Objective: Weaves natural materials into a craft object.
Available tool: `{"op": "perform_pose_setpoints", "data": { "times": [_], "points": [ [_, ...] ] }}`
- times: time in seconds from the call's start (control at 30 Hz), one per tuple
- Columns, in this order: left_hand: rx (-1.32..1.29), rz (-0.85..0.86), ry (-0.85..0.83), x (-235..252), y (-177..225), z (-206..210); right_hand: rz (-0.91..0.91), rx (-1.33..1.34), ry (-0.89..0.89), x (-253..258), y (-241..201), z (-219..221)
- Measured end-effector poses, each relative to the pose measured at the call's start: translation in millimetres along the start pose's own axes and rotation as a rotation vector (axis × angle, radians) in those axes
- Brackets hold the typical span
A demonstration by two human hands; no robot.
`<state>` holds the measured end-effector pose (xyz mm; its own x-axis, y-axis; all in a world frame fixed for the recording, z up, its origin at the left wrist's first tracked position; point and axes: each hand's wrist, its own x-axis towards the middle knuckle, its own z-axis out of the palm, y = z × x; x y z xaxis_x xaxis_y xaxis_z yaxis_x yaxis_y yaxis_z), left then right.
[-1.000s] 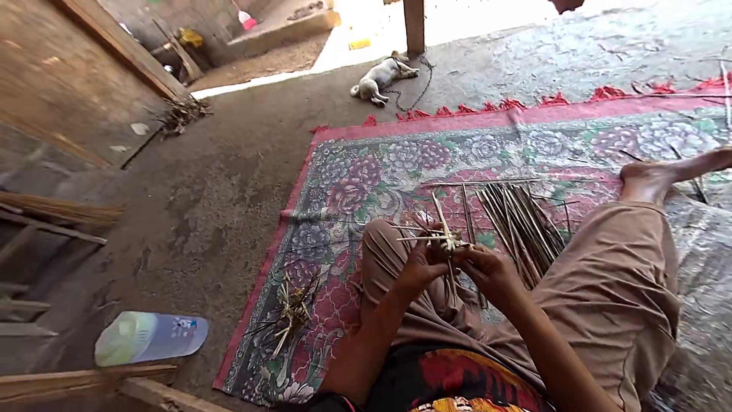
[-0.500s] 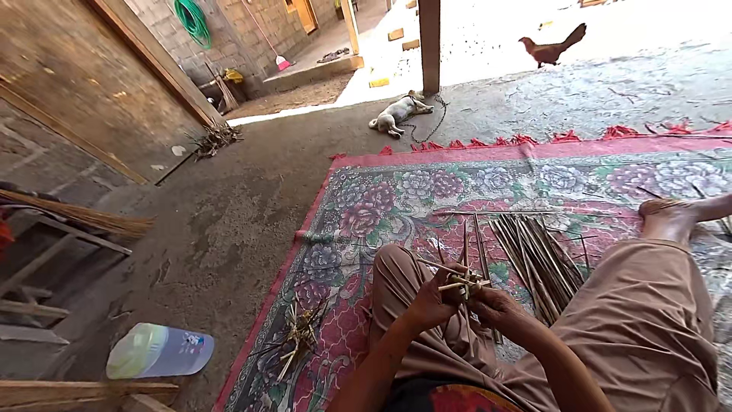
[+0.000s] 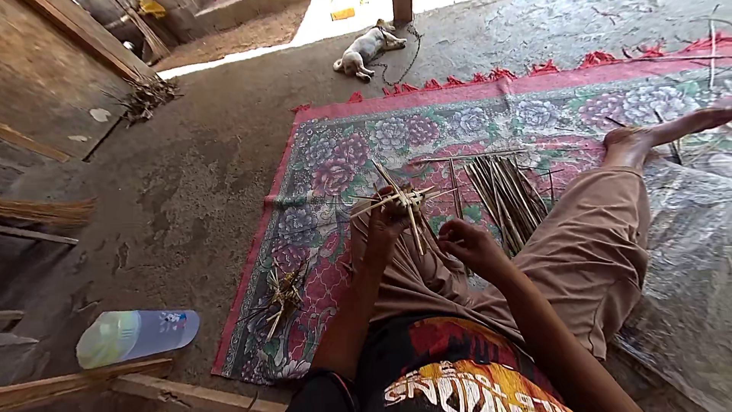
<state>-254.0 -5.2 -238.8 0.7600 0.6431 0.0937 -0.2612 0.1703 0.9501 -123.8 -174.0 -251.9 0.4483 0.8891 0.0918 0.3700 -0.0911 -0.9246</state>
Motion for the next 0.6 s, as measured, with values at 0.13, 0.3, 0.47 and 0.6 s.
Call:
{"op": "perform_pose_setpoints", "data": {
  "times": [0.13,0.3,0.47,0.6],
  "points": [
    [0.074,0.041,-0.129,-8,5,-3,-0.04,0.094,0.136,-2,-32,-3],
    [0.171,0.064,-0.234,-12,8,-1,0.074,0.342,-0.113,0,-34,13],
    [0.21,0.058,-0.289,-11,12,-5,0.219,0.426,-0.232,3,-25,27],
    [0.167,-0.038,-0.201,-12,10,-10,0.167,0.501,-0.183,-1,-33,11]
  ]
}}
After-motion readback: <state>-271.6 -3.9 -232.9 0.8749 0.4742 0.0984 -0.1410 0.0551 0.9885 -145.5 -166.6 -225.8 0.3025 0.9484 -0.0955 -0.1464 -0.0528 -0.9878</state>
